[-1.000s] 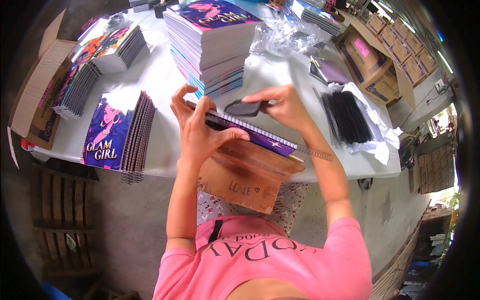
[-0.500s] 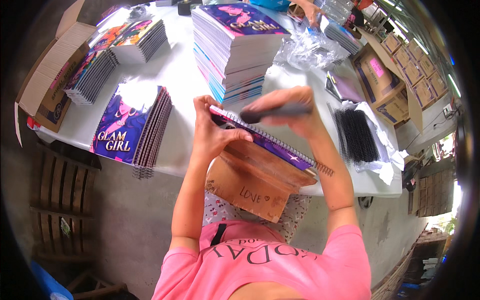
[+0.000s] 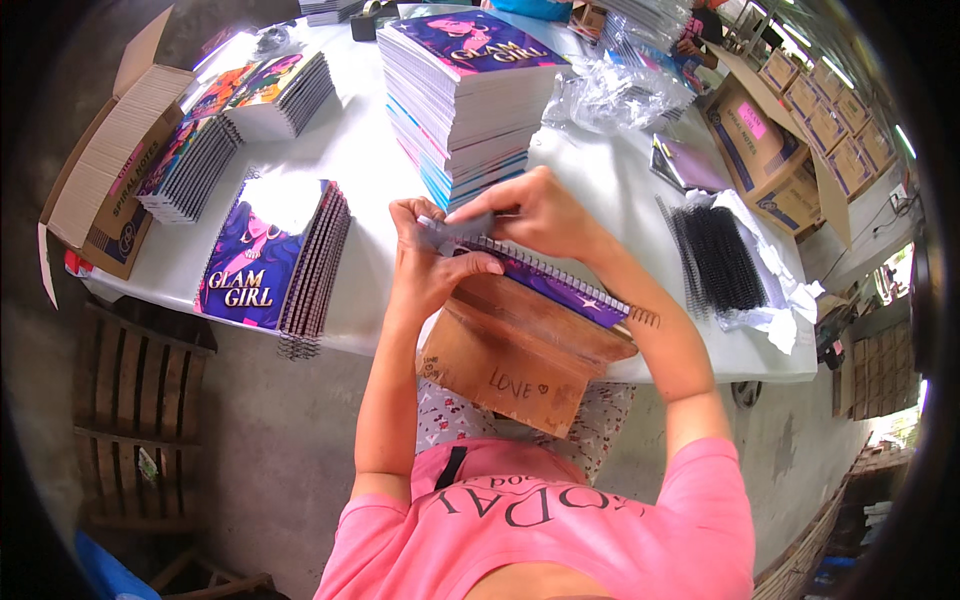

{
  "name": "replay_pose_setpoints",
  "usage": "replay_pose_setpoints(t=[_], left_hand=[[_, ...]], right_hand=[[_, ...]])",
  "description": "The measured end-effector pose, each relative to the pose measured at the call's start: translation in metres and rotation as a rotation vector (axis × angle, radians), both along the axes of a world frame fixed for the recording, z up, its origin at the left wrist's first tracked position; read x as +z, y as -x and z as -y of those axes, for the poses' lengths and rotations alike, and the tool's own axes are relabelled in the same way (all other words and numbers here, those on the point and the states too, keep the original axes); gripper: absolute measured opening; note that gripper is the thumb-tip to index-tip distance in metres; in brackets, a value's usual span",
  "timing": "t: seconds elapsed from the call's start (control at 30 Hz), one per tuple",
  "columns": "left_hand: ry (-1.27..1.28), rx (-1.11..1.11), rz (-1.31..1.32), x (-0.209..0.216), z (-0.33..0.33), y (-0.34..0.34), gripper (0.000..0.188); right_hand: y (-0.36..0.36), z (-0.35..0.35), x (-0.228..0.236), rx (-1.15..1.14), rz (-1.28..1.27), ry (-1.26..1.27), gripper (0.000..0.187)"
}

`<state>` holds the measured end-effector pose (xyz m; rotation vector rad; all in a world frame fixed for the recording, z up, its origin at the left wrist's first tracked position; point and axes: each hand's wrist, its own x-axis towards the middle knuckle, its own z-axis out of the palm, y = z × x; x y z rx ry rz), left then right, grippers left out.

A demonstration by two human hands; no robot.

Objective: The person manually threads a plastic spiral coil through the holes of a pre-punched notebook, rotates it to feed it through the entire edge, and then uses a pair of pliers to cut and crimp the ends of the coil.

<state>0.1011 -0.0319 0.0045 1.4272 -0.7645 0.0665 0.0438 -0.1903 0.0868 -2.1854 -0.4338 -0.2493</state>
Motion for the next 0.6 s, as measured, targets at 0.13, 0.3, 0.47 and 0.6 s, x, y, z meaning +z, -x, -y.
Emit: replay_pose_setpoints(t=[0.13,0.3,0.47,0.6], left_hand=[[-0.004,0.020,-0.001,-0.007,0.001,-0.004,0.085],[0.105,-0.077,-0.111,0.002,-0.002,0.001,0.060],[0.110,-0.074,-0.229,0.000,-0.005,-0.006,0.023],[0.418,0.097,-0.252,0.055,-0.005,-0.007,0.011]], right_hand=[[-0.007,0.010,-0.002,0.058,-0.142,-0.522,0.038],[-0.011,0.014,0.003,-0.067,-0.106,-0.049,0.044],[0.041,0.099,-0.030,-0.704,0.240,0.388,0.037],[0.122,0.165,-0.115,-0.911,-0.198,0.883,0.054]])
